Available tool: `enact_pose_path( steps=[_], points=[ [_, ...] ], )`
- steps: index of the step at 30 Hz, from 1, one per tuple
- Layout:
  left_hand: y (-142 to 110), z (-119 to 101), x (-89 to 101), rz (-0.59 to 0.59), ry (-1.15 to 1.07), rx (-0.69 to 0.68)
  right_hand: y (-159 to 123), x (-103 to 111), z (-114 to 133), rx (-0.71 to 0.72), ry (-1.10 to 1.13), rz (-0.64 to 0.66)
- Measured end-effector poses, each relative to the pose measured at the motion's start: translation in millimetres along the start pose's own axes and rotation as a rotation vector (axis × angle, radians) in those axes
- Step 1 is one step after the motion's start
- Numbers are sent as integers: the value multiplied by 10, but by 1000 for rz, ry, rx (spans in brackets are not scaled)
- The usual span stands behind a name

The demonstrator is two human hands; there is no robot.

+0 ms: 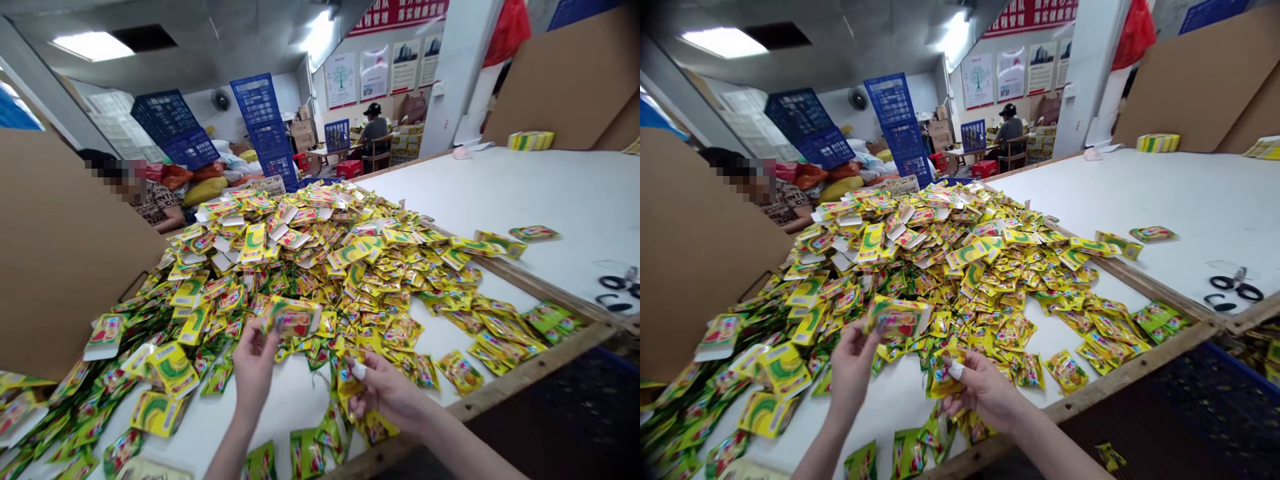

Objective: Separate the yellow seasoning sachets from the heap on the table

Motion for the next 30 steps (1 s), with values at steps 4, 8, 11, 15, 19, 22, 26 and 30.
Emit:
enact_pose_path(
  steps=[4,8,11,15,19,22,26,30],
  points=[
    [-557,-74,-146,213,-402,277,65,-29,112,116,-89,-1],
    [-753,-94,-159,779,-803,559,-135,-170,381,238,-605,122],
    [-851,-231,-156,1188,-846,620,-384,-376,516,390,-1012,299],
    [-884,-319,-286,1062,-783,716,-482,-420,645,504,-1002,236],
    [-971,-360,-407,953,-762,700,-357,-287,708,467,-595,43],
    [-1003,-427,-435,953,-752,614,-318,-355,724,616,-658,41],
    [-1014,-479,-402,960,-679,621,-399,-537,731,878,-1006,175],
    [-1045,-489,-397,969,-677,575,-449,-569,713,678,-1277,224]
  ],
)
Point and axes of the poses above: each hand's wrist, its own y-axis towards the middle knuckle, its own x-axis out of the back of the hand, z = x × y, the point moved 5 cm from there along y, towards the middle knuckle, and after that the axes turned 6 degrees about -z, right-handed, at the moved point
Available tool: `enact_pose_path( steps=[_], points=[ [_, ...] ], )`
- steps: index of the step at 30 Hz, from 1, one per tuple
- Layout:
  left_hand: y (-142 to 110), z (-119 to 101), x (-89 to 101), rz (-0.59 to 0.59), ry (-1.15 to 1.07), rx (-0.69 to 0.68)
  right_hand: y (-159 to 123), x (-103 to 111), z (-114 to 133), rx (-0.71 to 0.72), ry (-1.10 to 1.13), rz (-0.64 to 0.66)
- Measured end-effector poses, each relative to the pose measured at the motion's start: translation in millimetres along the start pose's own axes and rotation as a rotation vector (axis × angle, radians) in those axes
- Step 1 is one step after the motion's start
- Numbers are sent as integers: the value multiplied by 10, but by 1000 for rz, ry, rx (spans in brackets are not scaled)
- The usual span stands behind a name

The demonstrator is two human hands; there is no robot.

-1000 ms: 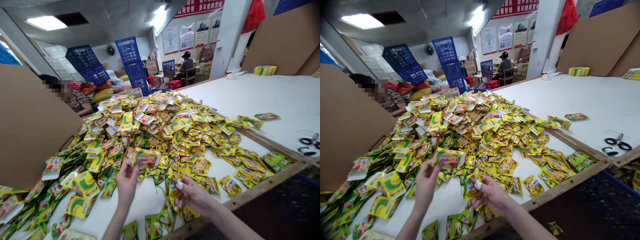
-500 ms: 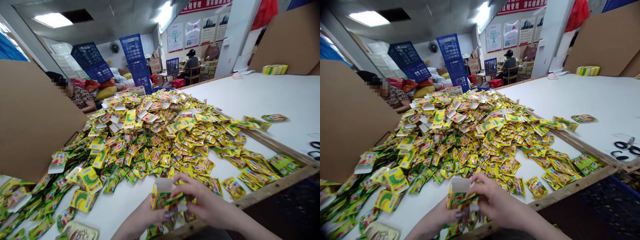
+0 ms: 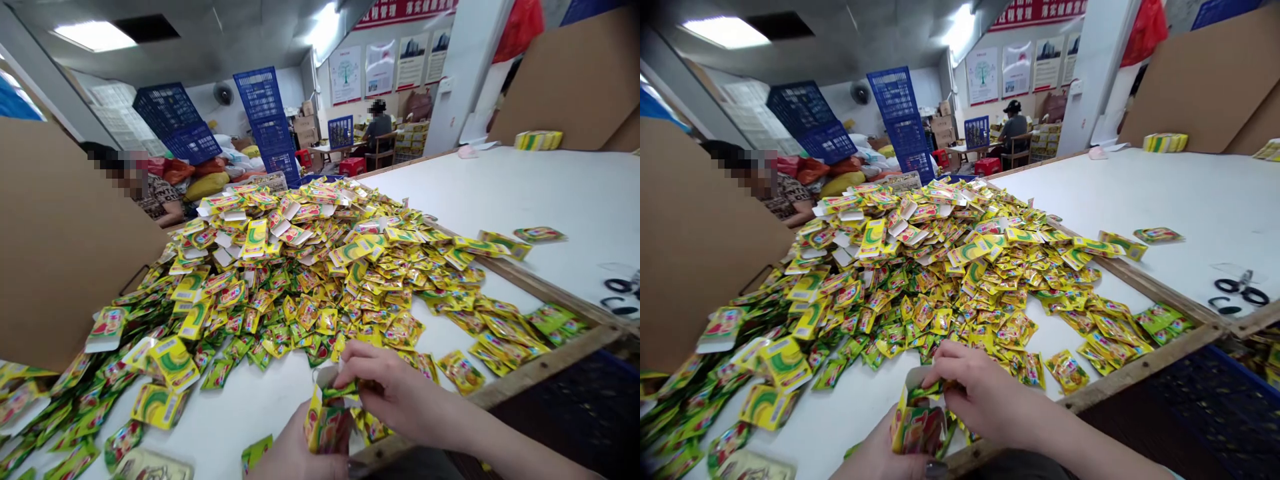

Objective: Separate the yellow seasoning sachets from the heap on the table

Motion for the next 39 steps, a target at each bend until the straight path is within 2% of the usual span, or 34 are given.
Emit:
enact_pose_path(
  steps=[2,5,7,9,11,13,16,18,21,23,26,28,33,35,39],
  points=[
    [17,34,-7,-8,76,-19,-15,19,33,-70,-82,105],
    [47,40,11,-56,135,-68,-30,27,91,-69,-63,258],
    [52,24,19,-44,109,-96,-24,61,57,-94,-16,215],
    [46,24,10,8,69,-100,-16,108,-10,-103,-9,94],
    [39,53,-21,77,13,-87,-24,115,-45,-56,-41,53],
    [43,116,-57,125,-48,-56,-48,82,-42,-3,-75,129],
    [62,230,-83,122,-78,1,-103,29,-10,6,-74,263],
    [65,277,-98,123,-99,54,-133,1,-7,-15,-60,272],
    [44,285,-113,125,-151,165,-149,28,-101,-104,-68,97],
    [24,266,-100,108,-139,220,-168,43,-210,-206,24,67],
    [3,232,-78,126,-95,225,-229,-5,-351,-414,271,273],
    [0,237,-68,138,-52,232,-262,-26,-401,-514,321,348],
    [31,292,-78,140,9,256,-260,-98,-505,-664,360,211],
    [38,320,-57,125,-3,241,-281,-120,-532,-726,446,226],
    [15,442,11,77,7,256,-377,-166,-439,-681,586,501]
  ],
)
Point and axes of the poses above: each hand's wrist, its own y-axis towards the middle knuckle, its own x-axis out of the back of the hand, z = x × y, the point moved 5 cm from there along y, towards the middle knuckle, and after that the axes turned 6 degrees about -z, right-handed, at the moved point
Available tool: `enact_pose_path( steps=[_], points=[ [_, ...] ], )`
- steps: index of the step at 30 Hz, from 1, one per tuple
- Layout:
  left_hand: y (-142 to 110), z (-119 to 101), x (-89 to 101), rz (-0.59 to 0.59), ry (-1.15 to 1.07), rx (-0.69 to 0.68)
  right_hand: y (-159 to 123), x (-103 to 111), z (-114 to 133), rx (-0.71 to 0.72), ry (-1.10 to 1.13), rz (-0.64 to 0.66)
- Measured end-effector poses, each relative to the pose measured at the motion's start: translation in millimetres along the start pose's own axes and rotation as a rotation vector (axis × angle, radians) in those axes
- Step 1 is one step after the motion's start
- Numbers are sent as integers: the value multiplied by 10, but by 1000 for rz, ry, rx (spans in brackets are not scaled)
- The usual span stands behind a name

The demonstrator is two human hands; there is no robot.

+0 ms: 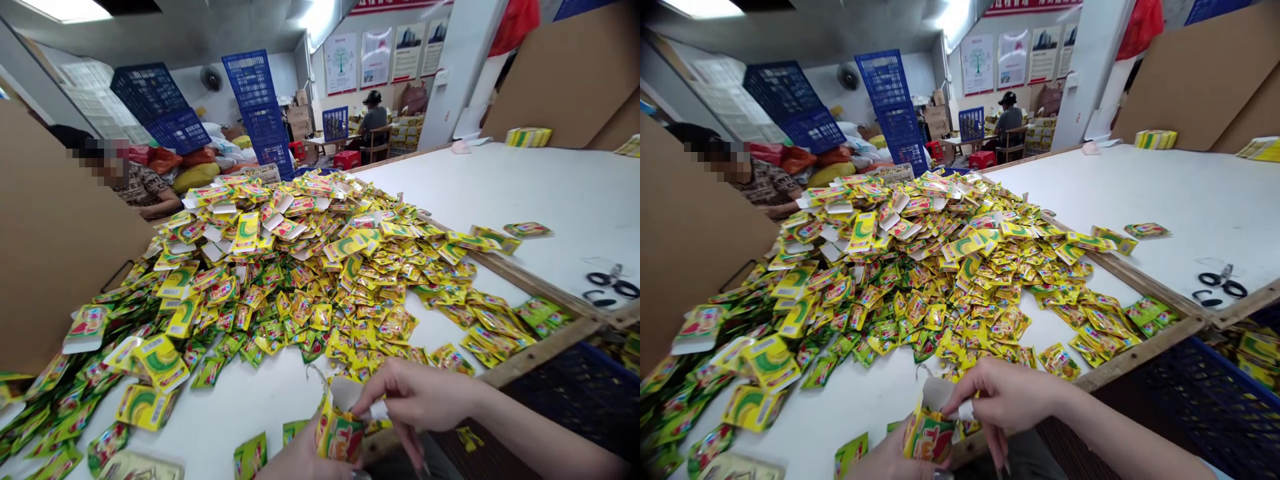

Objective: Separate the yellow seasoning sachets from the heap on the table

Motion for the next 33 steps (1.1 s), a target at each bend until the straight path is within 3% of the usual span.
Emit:
enact_pose_path(
  steps=[3,6,8,10,12,13,14,15,16,18,20,22,25,28,33],
  points=[
    [18,89,-62,7,-6,21,-21,-91,-72,20,-135,-2],
    [22,29,-166,86,-74,-69,-65,27,-106,110,-279,-248],
    [6,-99,-64,26,-6,-200,-228,344,-46,194,-349,-472],
    [-15,-252,256,-225,250,-345,-509,847,65,227,-498,-785],
    [-45,-399,671,-559,617,-473,-870,1367,202,145,-774,-1302],
    [-45,-455,844,-681,793,-531,-981,1509,270,102,-951,-1484],
    [-10,-479,974,-727,959,-555,-1014,1569,318,79,-1086,-1602],
    [43,-487,1076,-751,1098,-563,-951,1550,341,95,-1182,-1624],
    [106,-484,1146,-753,1200,-564,-800,1460,338,145,-1233,-1556],
    [226,-474,1211,-748,1307,-560,-342,1108,272,307,-1212,-1254],
    [295,-476,1217,-765,1330,-565,137,663,163,358,-1263,-936],
    [300,-475,1200,-765,1351,-563,449,341,62,329,-1331,-789],
    [181,-463,1142,-691,1379,-568,581,166,-34,300,-1368,-736],
    [-4,-460,1043,-618,1368,-559,505,199,-91,308,-1361,-725],
    [-49,-500,919,-710,1337,-471,384,345,-58,367,-1268,-800]
  ],
)
Point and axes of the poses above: each hand's wrist, its own y-axis towards the middle knuckle, its own x-axis out of the back of the hand, z = x × y, the point moved 5 cm from there along y, towards the middle knuckle, and after that the axes turned 6 degrees about -z, right-handed, at the moved point
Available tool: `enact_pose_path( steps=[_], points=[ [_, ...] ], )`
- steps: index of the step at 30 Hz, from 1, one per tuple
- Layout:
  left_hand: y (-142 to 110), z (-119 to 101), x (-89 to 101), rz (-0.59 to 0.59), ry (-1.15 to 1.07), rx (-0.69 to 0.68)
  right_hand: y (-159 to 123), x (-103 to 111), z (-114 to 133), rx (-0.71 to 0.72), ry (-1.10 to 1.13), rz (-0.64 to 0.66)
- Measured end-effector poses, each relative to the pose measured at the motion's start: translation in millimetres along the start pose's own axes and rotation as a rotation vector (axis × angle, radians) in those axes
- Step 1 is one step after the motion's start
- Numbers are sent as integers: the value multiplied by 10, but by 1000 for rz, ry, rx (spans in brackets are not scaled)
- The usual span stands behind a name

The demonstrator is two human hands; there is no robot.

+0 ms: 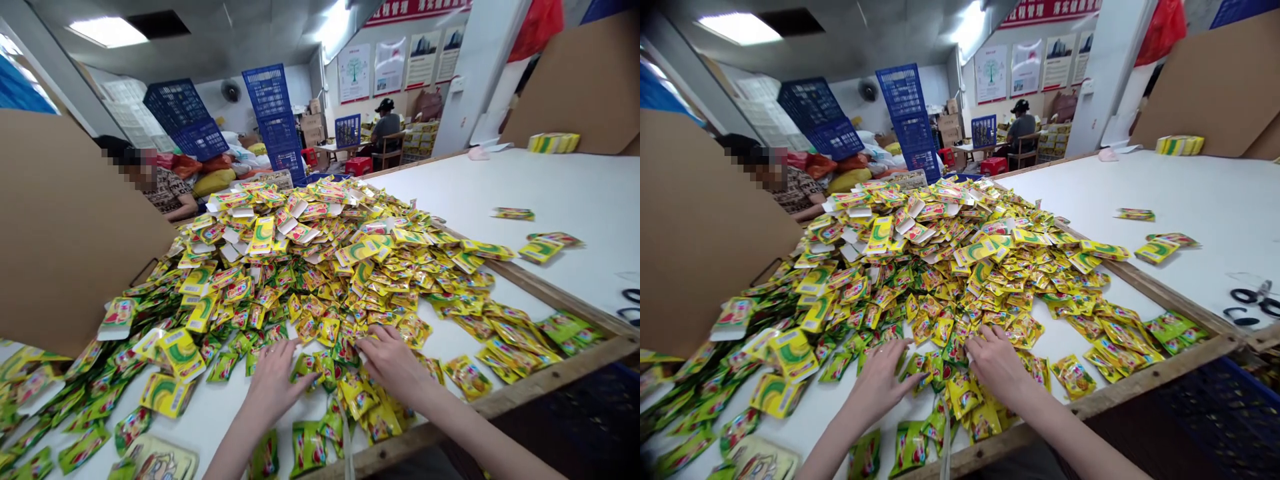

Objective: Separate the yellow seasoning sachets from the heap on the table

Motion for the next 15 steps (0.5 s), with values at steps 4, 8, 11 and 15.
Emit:
enact_pose_path(
  steps=[4,8,11,15],
  points=[
    [44,-23,-104,14,39,-27,14,127,-145,-174,397,-186],
    [-82,132,-81,-48,30,23,-47,-9,-180,-346,1014,-88],
    [-179,218,-88,57,-110,18,-89,-143,-140,-425,1284,-15],
    [-126,340,-17,73,-298,166,-108,-203,-120,-486,1403,0]
  ],
)
Point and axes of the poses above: each hand's wrist, its own y-axis towards the middle knuckle, its own x-axis out of the back of the hand, z = x × y, the point moved 5 cm from there along y, towards the middle knuckle, and after that the axes turned 6 degrees about -z, right-handed, at the moved point
